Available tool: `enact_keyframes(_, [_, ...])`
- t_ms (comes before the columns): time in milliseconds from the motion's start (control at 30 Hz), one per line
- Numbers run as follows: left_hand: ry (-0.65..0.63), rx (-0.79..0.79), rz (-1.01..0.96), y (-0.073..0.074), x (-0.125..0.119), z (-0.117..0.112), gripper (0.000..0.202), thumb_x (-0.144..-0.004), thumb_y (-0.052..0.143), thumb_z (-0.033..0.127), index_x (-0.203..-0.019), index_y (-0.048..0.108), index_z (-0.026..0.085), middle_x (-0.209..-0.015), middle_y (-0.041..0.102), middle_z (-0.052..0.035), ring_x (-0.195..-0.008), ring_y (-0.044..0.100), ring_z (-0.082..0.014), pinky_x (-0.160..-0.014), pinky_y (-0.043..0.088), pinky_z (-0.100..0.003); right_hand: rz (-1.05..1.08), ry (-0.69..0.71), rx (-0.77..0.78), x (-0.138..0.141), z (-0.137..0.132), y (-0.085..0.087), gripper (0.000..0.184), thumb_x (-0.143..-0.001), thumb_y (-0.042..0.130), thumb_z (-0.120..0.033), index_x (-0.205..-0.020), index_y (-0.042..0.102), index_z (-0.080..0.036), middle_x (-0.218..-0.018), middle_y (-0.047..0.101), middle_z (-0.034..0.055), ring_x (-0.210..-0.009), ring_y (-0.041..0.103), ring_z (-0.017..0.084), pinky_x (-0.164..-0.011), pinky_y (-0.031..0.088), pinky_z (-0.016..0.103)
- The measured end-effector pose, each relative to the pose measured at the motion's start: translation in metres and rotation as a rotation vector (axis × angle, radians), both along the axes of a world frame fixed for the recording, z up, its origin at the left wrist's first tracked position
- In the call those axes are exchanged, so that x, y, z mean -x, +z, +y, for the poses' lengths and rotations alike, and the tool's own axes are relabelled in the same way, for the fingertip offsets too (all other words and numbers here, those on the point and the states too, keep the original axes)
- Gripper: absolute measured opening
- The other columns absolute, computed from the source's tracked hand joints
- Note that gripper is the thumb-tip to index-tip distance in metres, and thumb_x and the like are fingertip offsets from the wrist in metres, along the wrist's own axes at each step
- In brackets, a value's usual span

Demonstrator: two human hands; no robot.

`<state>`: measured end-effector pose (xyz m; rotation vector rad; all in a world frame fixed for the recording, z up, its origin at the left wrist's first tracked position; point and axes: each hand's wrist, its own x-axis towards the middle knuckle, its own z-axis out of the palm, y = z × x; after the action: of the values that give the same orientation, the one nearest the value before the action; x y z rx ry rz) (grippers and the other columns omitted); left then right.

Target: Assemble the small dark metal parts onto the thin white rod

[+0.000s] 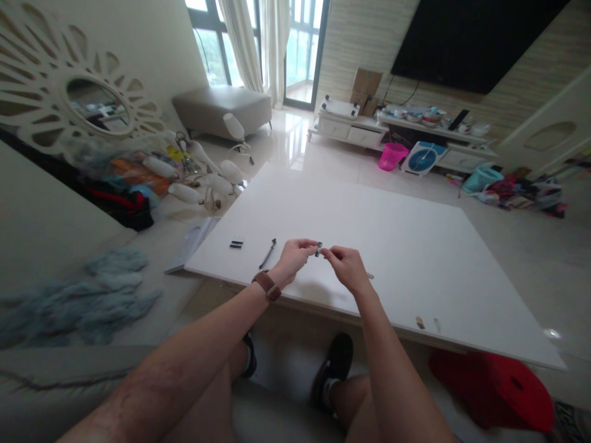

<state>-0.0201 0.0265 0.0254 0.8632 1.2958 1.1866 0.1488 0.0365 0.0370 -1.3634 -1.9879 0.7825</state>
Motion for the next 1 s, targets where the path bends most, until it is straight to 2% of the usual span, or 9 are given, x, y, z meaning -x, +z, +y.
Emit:
enact_keyframes(67, [0.011,0.007,0.0,0.0005,0.0002,-0.0002,0.023,-0.068,0.077,0.027,-0.085,0.076,0.012,-0.074,0.068,-0.0049,-0.061,0.045,-0.0096,-0.057,0.032,-0.025,-0.038,0.128,0.078,-0.0001,-0.0005,-0.0006,0.05,-0.09,0.056,-0.057,-0.065,0.072,-0.016,-0.049,0.045,-0.0036,-0.052,0.038,0.012,-0.053,0.026,0.028])
enact_keyframes(133, [0.01,0.014,-0.003,0.0013,0.0004,-0.0004,0.024,-0.067,0.077,0.028,-0.084,0.077,0.012,-0.073,0.068,-0.0043,-0.06,0.045,-0.0095,-0.057,0.032,-0.026,-0.017,0.137,0.076,-0.0003,-0.001,-0.0007,0.05,-0.09,0.057,-0.057,-0.064,0.071,-0.015,-0.049,0.044,-0.0037,-0.052,0.037,0.011,-0.053,0.025,0.028])
enact_keyframes(300, [-0.02,0.025,0.008,0.0028,-0.0003,-0.0018,0.021,-0.067,0.075,0.024,-0.085,0.077,0.012,-0.07,0.065,-0.0028,-0.059,0.043,-0.0093,-0.056,0.031,-0.026,-0.004,0.022,-0.051,-0.0001,-0.0002,0.0004,0.049,-0.091,0.057,-0.056,-0.063,0.068,-0.017,-0.052,0.046,-0.003,-0.054,0.038,0.012,-0.055,0.026,0.028])
enact_keyframes(433, [-0.076,0.034,-0.001,0.001,-0.0009,-0.0022,0.019,-0.068,0.074,0.024,-0.084,0.077,0.012,-0.067,0.061,-0.0012,-0.056,0.04,-0.0085,-0.055,0.028,-0.027,-0.046,-0.263,-0.182,-0.0015,0.0019,0.0011,0.05,-0.094,0.054,-0.055,-0.063,0.066,-0.018,-0.054,0.052,-0.0006,-0.054,0.04,0.012,-0.058,0.028,0.029])
enact_keyframes(467, [-0.082,0.04,-0.002,0.0005,-0.0009,-0.002,0.019,-0.068,0.074,0.023,-0.084,0.077,0.012,-0.066,0.061,-0.0009,-0.055,0.039,-0.0083,-0.055,0.027,-0.027,-0.036,-0.285,-0.187,-0.0021,0.0021,0.0013,0.051,-0.094,0.054,-0.056,-0.063,0.067,-0.018,-0.054,0.053,-0.0005,-0.054,0.04,0.012,-0.058,0.028,0.029])
enact_keyframes(600, [-0.076,0.059,-0.012,-0.0005,-0.0006,-0.0011,0.019,-0.068,0.074,0.021,-0.083,0.076,0.012,-0.068,0.062,-0.0017,-0.056,0.041,-0.0083,-0.055,0.028,-0.027,-0.059,-0.042,-0.064,-0.0044,0.0019,0.0014,0.051,-0.091,0.057,-0.058,-0.062,0.068,-0.017,-0.052,0.051,-0.0014,-0.053,0.042,0.012,-0.055,0.028,0.028])
enact_keyframes(767, [-0.08,0.072,-0.025,0.0004,-0.0001,-0.0018,0.019,-0.067,0.076,0.023,-0.082,0.077,0.012,-0.07,0.063,-0.0028,-0.058,0.041,-0.0086,-0.056,0.028,-0.027,-0.073,-0.323,-0.15,-0.0063,0.0031,0.0001,0.049,-0.092,0.056,-0.056,-0.065,0.07,-0.017,-0.055,0.056,0.0003,-0.054,0.042,0.013,-0.057,0.027,0.029])
enact_keyframes(900, [-0.08,0.065,-0.033,0.0007,0.0006,-0.0024,0.018,-0.069,0.074,0.022,-0.083,0.077,0.012,-0.074,0.064,-0.0039,-0.061,0.044,-0.0093,-0.057,0.03,-0.026,-0.059,-0.079,-0.072,-0.0047,0.0021,0.0,0.048,-0.091,0.057,-0.057,-0.067,0.073,-0.018,-0.053,0.056,-0.0003,-0.054,0.043,0.013,-0.056,0.028,0.028])
enact_keyframes(1000, [-0.072,0.07,-0.012,0.0001,0.001,-0.0024,0.017,-0.068,0.075,0.022,-0.083,0.077,0.013,-0.07,0.063,-0.0027,-0.058,0.042,-0.0088,-0.056,0.029,-0.026,-0.121,-0.226,-0.128,-0.0034,0.0018,0.0003,0.048,-0.092,0.057,-0.055,-0.065,0.071,-0.018,-0.055,0.058,0.0012,-0.055,0.043,0.013,-0.056,0.026,0.029])
